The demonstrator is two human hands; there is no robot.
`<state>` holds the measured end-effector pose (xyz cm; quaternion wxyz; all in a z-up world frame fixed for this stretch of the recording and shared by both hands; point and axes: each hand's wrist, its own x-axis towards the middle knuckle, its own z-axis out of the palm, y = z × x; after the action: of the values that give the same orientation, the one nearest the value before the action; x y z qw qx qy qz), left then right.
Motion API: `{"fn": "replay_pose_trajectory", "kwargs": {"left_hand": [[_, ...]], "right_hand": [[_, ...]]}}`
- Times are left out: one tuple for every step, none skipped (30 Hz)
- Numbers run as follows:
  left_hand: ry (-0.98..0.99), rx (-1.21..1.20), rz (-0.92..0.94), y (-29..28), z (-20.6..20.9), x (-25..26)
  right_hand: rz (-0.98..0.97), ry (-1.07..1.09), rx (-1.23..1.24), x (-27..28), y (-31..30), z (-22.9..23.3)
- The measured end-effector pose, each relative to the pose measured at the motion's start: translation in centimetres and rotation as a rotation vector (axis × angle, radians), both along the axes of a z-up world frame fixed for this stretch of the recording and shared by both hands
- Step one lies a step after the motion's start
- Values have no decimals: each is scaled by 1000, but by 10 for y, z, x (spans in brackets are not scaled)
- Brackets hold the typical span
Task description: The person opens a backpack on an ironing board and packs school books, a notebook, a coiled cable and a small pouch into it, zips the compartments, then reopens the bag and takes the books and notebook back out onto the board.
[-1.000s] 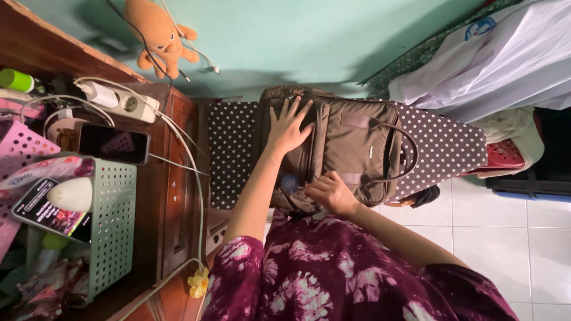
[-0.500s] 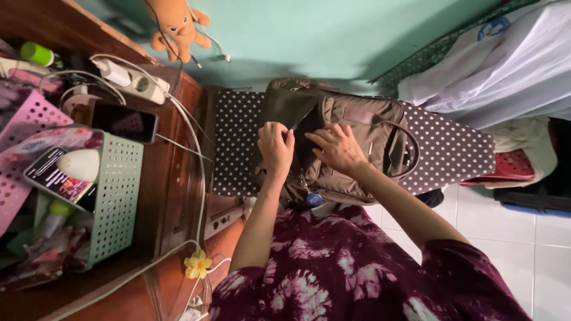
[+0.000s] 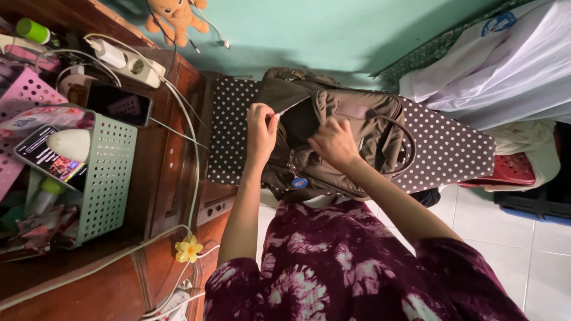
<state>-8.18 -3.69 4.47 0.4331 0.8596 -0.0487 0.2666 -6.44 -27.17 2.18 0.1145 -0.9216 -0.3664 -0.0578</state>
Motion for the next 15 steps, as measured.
{"fn": "replay_pose_trajectory", "kwargs": {"left_hand": [[-14, 31, -8, 0, 3, -1], [2, 48, -2, 0, 6, -3], [14, 66, 4, 0, 9, -4], [26, 83, 11, 1, 11, -3], [7, 92, 19, 2, 12, -3], [-12, 101, 27, 3, 12, -3], [-30, 110, 36, 5, 12, -4], [-25, 115, 60, 7, 11, -4], [-18, 120, 83, 10, 11, -4], [-12, 126, 107, 12, 11, -4], [-23, 133, 113, 15, 10, -4], [-33, 139, 119, 18, 10, -5], [-45, 144, 122, 20, 10, -5], [-37, 131, 126, 21, 9, -5], [-29, 119, 131, 22, 8, -5]], "right_hand": [[-4, -15, 31, 6, 13, 0], [-8, -30, 61, 10, 26, 0], [-21, -13, 88, 14, 39, 0], [-35, 5, 114, 17, 52, 0], [-47, 26, 138, 18, 63, -1], [-76, 51, 113, 20, 74, -3], [-104, 77, 88, 20, 84, -5], [-133, 103, 63, 21, 90, -7], [-138, 115, 76, 20, 94, -9], [-142, 127, 88, 20, 97, -12], [-151, 139, 100, 20, 97, -14], [-185, 216, 173, 20, 95, -17], [-220, 291, 245, 21, 91, -19], [-256, 367, 317, 22, 87, -21], [-305, 404, 442, 24, 81, -22]]}}
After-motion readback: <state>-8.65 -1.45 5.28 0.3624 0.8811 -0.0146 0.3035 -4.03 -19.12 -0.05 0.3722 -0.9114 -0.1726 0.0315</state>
